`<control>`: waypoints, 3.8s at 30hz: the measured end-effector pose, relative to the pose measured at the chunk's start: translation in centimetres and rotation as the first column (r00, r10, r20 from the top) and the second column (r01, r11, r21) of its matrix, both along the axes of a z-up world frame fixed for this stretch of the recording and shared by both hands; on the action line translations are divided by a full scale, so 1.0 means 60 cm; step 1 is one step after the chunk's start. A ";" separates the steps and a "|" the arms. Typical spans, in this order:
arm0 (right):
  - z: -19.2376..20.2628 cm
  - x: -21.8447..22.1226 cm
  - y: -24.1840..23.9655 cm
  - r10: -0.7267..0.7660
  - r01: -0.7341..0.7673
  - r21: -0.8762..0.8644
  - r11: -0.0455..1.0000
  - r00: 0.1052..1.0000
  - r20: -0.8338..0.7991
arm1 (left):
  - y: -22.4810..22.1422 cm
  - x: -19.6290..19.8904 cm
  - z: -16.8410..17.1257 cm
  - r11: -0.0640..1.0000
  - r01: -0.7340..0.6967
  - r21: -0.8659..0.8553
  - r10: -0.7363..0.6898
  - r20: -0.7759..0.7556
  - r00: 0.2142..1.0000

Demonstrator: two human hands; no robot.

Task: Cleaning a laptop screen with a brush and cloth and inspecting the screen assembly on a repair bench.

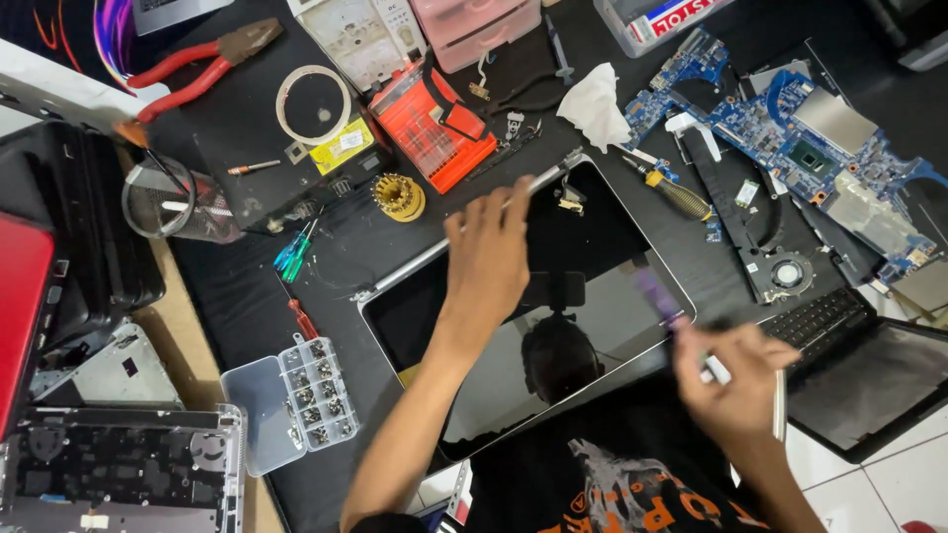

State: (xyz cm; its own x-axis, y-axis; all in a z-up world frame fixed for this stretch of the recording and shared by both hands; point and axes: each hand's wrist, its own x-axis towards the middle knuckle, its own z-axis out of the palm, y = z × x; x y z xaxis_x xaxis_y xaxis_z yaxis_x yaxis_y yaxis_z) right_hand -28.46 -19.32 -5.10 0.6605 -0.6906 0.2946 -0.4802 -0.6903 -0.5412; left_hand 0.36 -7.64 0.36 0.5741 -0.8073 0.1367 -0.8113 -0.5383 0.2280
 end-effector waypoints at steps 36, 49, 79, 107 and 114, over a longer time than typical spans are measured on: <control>0.054 0.144 0.055 0.313 -0.307 -0.061 0.950 0.937 0.153 | -0.043 0.115 0.000 0.938 0.169 -0.301 -0.298 -0.458 0.837; 0.083 0.184 0.053 0.291 -0.288 -0.043 0.957 0.953 0.089 | -0.038 0.128 -0.005 0.911 0.158 -0.380 -0.350 -0.514 0.783; -0.013 0.224 0.085 0.550 -0.510 -0.321 0.798 0.834 0.042 | -0.034 0.136 0.000 0.896 0.127 -0.424 -0.381 -0.592 0.710; 0.058 0.220 -0.037 0.285 -0.273 -0.369 0.888 0.958 -0.022 | -0.041 0.141 -0.011 0.918 0.105 -0.384 -0.337 -0.610 0.717; 0.060 0.229 -0.029 0.341 -0.319 -0.327 0.889 0.940 0.008 | -0.050 0.141 -0.023 0.915 0.108 -0.388 -0.339 -0.597 0.727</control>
State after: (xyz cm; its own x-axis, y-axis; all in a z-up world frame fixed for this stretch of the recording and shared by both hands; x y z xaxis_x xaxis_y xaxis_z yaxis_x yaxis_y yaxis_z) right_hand -14.71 -21.04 -1.53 0.8068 -0.2991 0.5095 -0.1670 -0.9426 -0.2891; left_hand 8.79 -10.62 -1.02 0.4227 -0.9038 0.0670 -0.4938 -0.1676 0.8533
